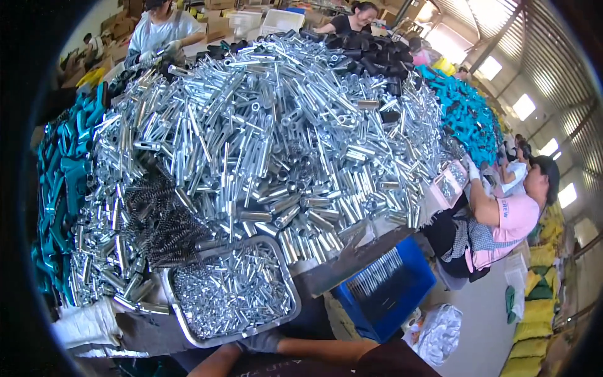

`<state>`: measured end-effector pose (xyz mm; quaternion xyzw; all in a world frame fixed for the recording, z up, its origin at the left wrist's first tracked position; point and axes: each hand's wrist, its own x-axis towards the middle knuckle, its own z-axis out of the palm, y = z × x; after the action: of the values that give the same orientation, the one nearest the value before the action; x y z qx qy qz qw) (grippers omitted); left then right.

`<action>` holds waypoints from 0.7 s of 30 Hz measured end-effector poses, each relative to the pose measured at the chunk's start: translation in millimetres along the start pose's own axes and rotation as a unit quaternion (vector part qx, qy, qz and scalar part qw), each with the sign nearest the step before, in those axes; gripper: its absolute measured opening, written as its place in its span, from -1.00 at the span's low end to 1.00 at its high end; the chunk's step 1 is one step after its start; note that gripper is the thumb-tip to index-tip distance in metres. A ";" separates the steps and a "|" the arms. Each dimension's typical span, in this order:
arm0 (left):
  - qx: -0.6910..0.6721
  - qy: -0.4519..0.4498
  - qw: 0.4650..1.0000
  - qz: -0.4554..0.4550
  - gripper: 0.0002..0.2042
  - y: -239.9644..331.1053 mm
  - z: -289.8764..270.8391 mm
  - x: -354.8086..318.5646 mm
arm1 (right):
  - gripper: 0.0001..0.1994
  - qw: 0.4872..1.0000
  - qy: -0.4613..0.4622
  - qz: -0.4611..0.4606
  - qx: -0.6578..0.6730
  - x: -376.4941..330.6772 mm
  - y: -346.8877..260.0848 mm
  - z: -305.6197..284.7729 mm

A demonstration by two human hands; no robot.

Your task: Assembling teal plastic handles with metal tubes and internal components in a factory setting.

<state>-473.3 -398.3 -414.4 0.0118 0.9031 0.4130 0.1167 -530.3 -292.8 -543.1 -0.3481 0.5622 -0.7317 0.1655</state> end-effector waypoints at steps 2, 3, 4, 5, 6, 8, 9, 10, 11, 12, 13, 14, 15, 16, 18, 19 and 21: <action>-0.022 0.011 1.000 -0.011 -0.40 0.5 13.0 1.7 | -0.26 1.000 -0.006 -0.012 0.014 -9.8 5.7 11.0; -0.033 0.016 0.999 -0.017 -0.40 1.0 19.8 2.4 | -0.25 1.000 -0.008 -0.017 0.021 -15.6 6.3 8.3; -0.040 0.022 0.999 -0.022 -0.40 0.2 23.2 3.7 | -0.25 0.999 -0.010 -0.025 0.030 -10.0 11.8 10.3; -0.046 0.027 0.998 -0.027 -0.40 -0.1 26.2 4.6 | -0.24 0.999 -0.011 -0.035 0.039 -5.2 16.9 17.4; -0.052 0.034 0.998 -0.032 -0.40 0.2 28.7 5.4 | -0.23 0.998 -0.013 -0.045 0.048 -7.2 14.8 17.8; -0.053 0.053 0.996 -0.044 -0.40 -4.4 24.2 5.1 | -0.22 0.994 -0.019 -0.075 0.073 -12.0 17.3 17.8; -0.054 0.062 0.995 -0.050 -0.40 -5.4 22.6 3.0 | -0.21 0.992 -0.023 -0.089 0.086 -9.9 19.3 16.2; -0.053 0.074 0.994 -0.059 -0.40 -9.3 21.4 -0.9 | -0.21 0.989 -0.027 -0.104 0.102 -9.3 13.1 6.0; -0.052 0.085 0.993 -0.067 -0.40 -13.2 20.2 -5.0 | -0.20 0.985 -0.032 -0.119 0.118 3.6 18.0 5.8; -0.052 0.097 0.991 -0.074 -0.40 -16.2 20.9 -4.4 | -0.19 0.982 -0.037 -0.133 0.132 6.2 18.2 -1.9; -0.054 0.109 0.989 -0.081 -0.40 -19.6 21.8 -3.8 | -0.19 0.977 -0.042 -0.147 0.146 0.0 12.9 -7.3; -0.055 0.121 0.987 -0.087 -0.40 -23.4 22.9 -3.3 | -0.18 0.973 -0.047 -0.160 0.160 5.1 21.6 9.6; -0.064 0.123 0.986 -0.096 -0.40 -21.8 34.0 -10.8 | -0.17 0.971 -0.046 -0.164 0.170 -8.4 21.2 7.6; -0.068 0.132 0.983 -0.106 -0.40 -23.8 38.3 -16.1 | -0.17 0.966 -0.049 -0.172 0.185 -9.0 23.5 7.6; -0.074 0.151 0.978 -0.125 -0.40 -26.8 47.0 -28.1 | -0.15 0.957 -0.054 -0.190 0.215 -17.9 21.0 3.2; -0.077 0.160 0.975 -0.131 -0.40 -25.9 48.7 -30.9 | -0.15 0.951 -0.056 -0.201 0.226 -23.3 19.7 1.3; -0.080 0.177 0.971 -0.140 -0.40 -23.2 52.4 -37.2 | -0.13 0.940 -0.058 -0.226 0.249 -25.7 24.6 4.6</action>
<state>-423.8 -379.0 -457.4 -0.1970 0.8662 0.4591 0.0125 -512.6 -287.5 -573.9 -0.4554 0.2575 -0.8452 0.1093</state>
